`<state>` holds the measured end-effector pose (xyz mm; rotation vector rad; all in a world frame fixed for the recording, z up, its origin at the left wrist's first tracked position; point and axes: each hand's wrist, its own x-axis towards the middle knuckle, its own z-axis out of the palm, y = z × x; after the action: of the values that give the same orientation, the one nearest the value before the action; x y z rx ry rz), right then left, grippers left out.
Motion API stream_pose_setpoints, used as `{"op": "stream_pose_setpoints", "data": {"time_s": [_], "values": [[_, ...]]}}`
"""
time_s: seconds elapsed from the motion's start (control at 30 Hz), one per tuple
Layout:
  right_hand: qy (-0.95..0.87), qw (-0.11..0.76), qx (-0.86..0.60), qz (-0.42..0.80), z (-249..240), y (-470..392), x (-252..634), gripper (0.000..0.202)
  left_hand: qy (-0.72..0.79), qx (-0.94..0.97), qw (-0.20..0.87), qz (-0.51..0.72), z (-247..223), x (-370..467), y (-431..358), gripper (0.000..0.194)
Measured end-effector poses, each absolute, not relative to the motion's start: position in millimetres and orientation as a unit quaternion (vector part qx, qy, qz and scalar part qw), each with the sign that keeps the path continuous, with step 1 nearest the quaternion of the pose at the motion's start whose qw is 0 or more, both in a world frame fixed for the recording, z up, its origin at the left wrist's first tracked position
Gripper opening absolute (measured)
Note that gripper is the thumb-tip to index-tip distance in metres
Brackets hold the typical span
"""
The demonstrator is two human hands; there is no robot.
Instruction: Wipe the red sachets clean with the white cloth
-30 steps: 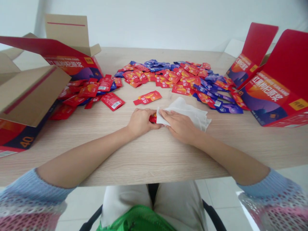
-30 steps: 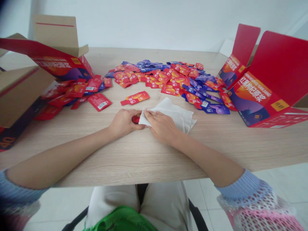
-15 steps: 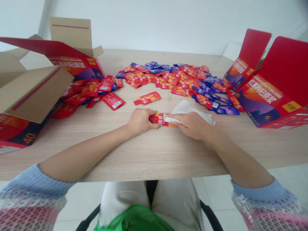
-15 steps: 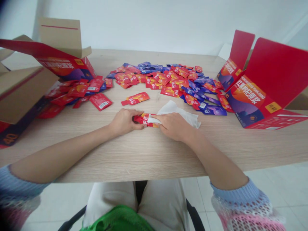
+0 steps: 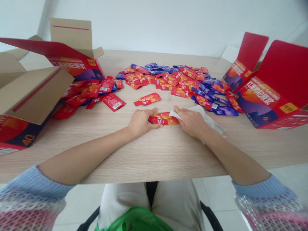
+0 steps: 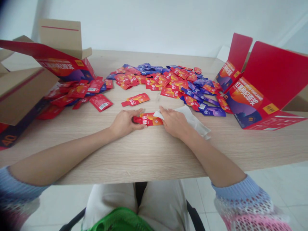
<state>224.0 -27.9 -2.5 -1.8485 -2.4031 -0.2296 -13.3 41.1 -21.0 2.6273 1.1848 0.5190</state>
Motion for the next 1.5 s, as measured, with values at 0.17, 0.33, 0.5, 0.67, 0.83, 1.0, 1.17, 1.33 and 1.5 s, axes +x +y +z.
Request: {"op": "stream_pose_setpoints", "data": {"time_s": [0.17,0.33,0.5,0.67,0.83,1.0,1.17,1.33,1.5], "values": [[-0.829,0.106,-0.546,-0.049,-14.4,-21.1,205.4,0.06,0.398,0.892,0.118,0.177,-20.8,-11.4,42.8,0.077],[-0.88,0.156,-0.449,-0.012,-15.1,-22.2,185.7,0.057,0.387,0.901,0.102,0.165,-16.2,-9.9,41.4,0.061],[-0.882,0.16,-0.435,0.08,-3.5,-29.0,196.9,0.055,0.387,0.899,0.111,0.172,-15.9,-10.8,41.1,0.058],[-0.867,0.133,-0.472,0.087,4.4,-37.4,216.7,0.051,0.395,0.894,0.11,0.18,-18.1,-11.8,40.7,0.064],[-0.848,0.109,-0.519,0.012,0.4,-34.3,223.9,0.053,0.393,0.897,0.108,0.173,-15.7,-11.1,38.3,0.055],[-0.733,0.079,-0.665,-0.118,-3.0,-23.3,218.4,0.054,0.405,0.894,0.101,0.166,-15.8,-9.8,38.4,0.059],[-0.715,0.084,-0.679,-0.147,-8.4,-27.5,203.7,0.057,0.44,0.882,0.059,0.16,-15.6,-7.2,34.6,0.06],[-0.769,0.102,-0.619,-0.121,-12.2,-36.1,180.7,0.056,0.426,0.892,0.018,0.152,-13.9,-3.9,29.7,0.049],[-0.807,0.135,-0.575,-0.018,-12.6,-31.8,176.5,0.052,0.411,0.897,0.017,0.161,-12.9,-5.2,28.5,0.044]]}}
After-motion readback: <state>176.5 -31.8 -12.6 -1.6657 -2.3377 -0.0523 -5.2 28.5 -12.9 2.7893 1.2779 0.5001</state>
